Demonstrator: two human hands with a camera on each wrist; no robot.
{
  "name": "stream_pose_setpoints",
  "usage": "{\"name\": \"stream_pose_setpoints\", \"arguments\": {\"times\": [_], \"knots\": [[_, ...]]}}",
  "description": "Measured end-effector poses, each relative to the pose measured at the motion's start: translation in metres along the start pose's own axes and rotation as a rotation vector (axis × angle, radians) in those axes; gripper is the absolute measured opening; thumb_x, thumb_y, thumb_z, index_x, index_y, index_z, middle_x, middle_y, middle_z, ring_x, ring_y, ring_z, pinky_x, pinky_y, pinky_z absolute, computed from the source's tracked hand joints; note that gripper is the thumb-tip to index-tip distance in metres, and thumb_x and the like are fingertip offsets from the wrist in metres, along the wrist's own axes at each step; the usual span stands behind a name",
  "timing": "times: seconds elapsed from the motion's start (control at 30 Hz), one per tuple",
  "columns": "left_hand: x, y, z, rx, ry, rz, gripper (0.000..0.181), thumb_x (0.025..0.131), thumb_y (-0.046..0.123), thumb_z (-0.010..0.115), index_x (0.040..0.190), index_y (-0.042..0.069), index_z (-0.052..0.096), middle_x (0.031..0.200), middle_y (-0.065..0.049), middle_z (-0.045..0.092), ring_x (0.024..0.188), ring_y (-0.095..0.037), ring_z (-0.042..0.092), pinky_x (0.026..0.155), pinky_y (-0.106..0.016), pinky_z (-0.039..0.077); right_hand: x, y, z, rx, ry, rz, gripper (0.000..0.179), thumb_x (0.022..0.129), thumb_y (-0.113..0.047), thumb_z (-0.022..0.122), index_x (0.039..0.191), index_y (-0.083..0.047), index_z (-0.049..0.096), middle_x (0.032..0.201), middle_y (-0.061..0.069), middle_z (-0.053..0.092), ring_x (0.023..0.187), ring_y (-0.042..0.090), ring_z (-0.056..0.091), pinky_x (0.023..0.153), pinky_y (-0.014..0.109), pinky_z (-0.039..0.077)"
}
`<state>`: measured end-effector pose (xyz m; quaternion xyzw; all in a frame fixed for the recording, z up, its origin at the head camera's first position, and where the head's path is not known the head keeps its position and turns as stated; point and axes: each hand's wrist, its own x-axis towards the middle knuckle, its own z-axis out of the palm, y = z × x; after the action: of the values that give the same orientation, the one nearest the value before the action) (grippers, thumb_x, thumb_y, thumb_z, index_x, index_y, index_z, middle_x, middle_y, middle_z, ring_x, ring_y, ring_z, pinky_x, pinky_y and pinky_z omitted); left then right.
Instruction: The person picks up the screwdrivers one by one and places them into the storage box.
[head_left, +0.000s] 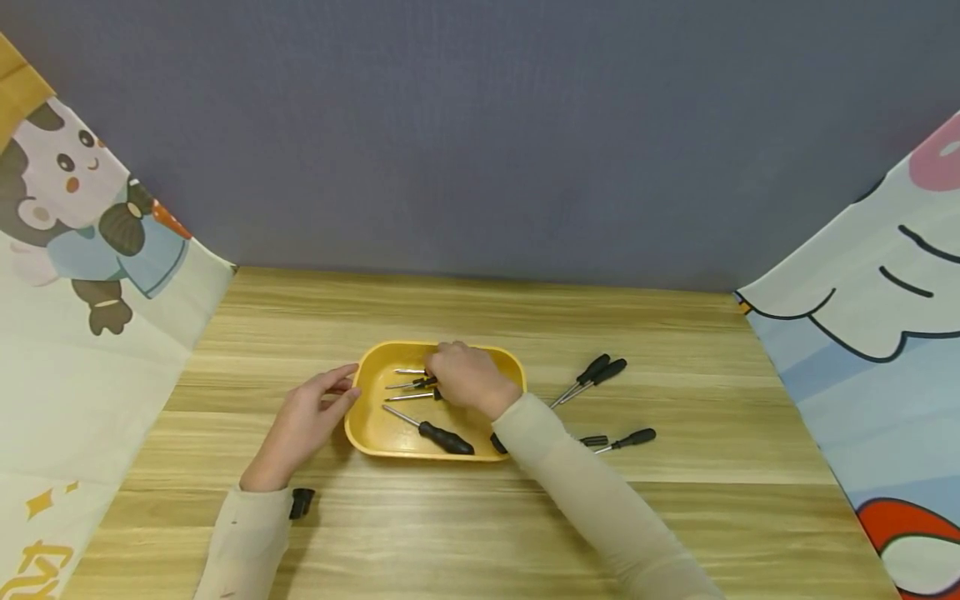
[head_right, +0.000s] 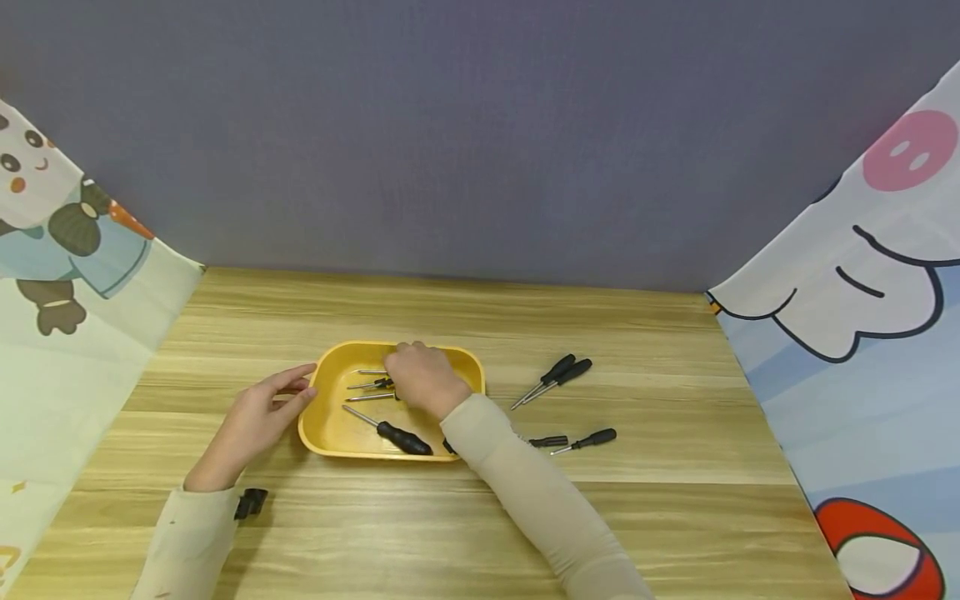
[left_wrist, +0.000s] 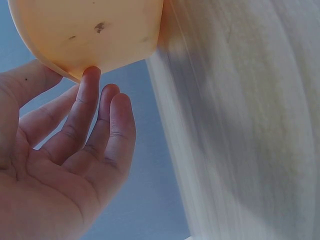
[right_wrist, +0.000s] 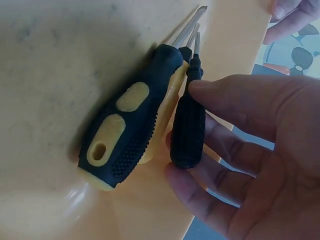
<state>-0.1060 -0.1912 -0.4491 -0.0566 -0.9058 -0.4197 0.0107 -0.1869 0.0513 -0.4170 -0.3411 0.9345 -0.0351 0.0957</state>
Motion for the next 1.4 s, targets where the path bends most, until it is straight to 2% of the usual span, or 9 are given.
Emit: {"name": "stream_pose_setpoints", "arguments": {"times": [0.3,0.53,0.67,0.83,1.03,1.23,1.4], "knots": [[-0.001,0.001,-0.001,-0.005,-0.008,-0.010,0.044,0.102,0.018,0.062,0.141,0.001,0.054,0.117,-0.017,0.066,0.108,-0.032,0.064,0.089,-0.045,0.058,-0.002,0.000,-0.001,-0.018,-0.017,0.013,0.022,0.095,0.000,0.063,0.107,-0.015,0.073,0.098,0.001,0.063,0.087,0.017,0.059,0.064,0.026,0.055],[-0.001,0.001,-0.001,-0.003,-0.008,-0.013,0.043,0.102,0.017,0.062,0.141,0.001,0.054,0.117,-0.018,0.066,0.108,-0.032,0.063,0.089,-0.045,0.058,-0.006,0.000,-0.010,-0.035,0.014,0.008,0.016,0.097,-0.004,0.062,0.100,-0.015,0.074,0.094,0.002,0.062,0.085,0.020,0.060,0.066,0.033,0.057],[-0.001,0.001,-0.001,-0.005,-0.009,-0.013,0.044,0.102,0.017,0.062,0.142,0.001,0.054,0.118,-0.018,0.065,0.108,-0.032,0.063,0.090,-0.045,0.058,-0.013,0.001,-0.019,-0.030,0.034,0.008,0.019,0.097,-0.005,0.061,0.106,-0.015,0.075,0.095,0.002,0.061,0.084,0.020,0.059,0.064,0.032,0.056],[-0.001,0.002,-0.001,-0.007,-0.010,-0.011,0.043,0.102,0.017,0.062,0.141,0.000,0.054,0.118,-0.018,0.065,0.108,-0.032,0.063,0.089,-0.045,0.058,-0.027,0.005,-0.030,-0.020,0.083,-0.001,0.025,0.095,-0.004,0.065,0.116,-0.013,0.074,0.102,0.003,0.065,0.086,0.019,0.061,0.065,0.028,0.056],[-0.001,0.003,-0.001,-0.008,-0.015,-0.015,0.044,0.102,0.018,0.061,0.142,0.001,0.054,0.119,-0.018,0.065,0.110,-0.032,0.063,0.090,-0.045,0.058,-0.049,0.018,-0.037,-0.017,0.171,-0.031,0.024,0.091,-0.007,0.072,0.114,-0.010,0.073,0.102,0.004,0.066,0.088,0.018,0.062,0.072,0.027,0.057],[-0.001,0.003,-0.001,-0.008,-0.016,-0.016,0.044,0.103,0.019,0.061,0.142,0.001,0.054,0.119,-0.018,0.065,0.110,-0.032,0.062,0.091,-0.046,0.058,-0.078,0.034,-0.042,0.017,0.262,-0.028,0.022,0.090,-0.007,0.075,0.112,-0.008,0.072,0.103,0.005,0.067,0.091,0.021,0.064,0.080,0.033,0.058],[-0.001,0.003,0.000,-0.007,-0.016,-0.016,0.044,0.103,0.019,0.061,0.142,0.001,0.053,0.119,-0.018,0.065,0.110,-0.032,0.063,0.090,-0.046,0.058,-0.107,0.047,-0.044,0.003,0.317,0.017,0.021,0.090,-0.009,0.076,0.110,-0.009,0.073,0.099,0.004,0.065,0.085,0.020,0.061,0.070,0.032,0.057]]}}
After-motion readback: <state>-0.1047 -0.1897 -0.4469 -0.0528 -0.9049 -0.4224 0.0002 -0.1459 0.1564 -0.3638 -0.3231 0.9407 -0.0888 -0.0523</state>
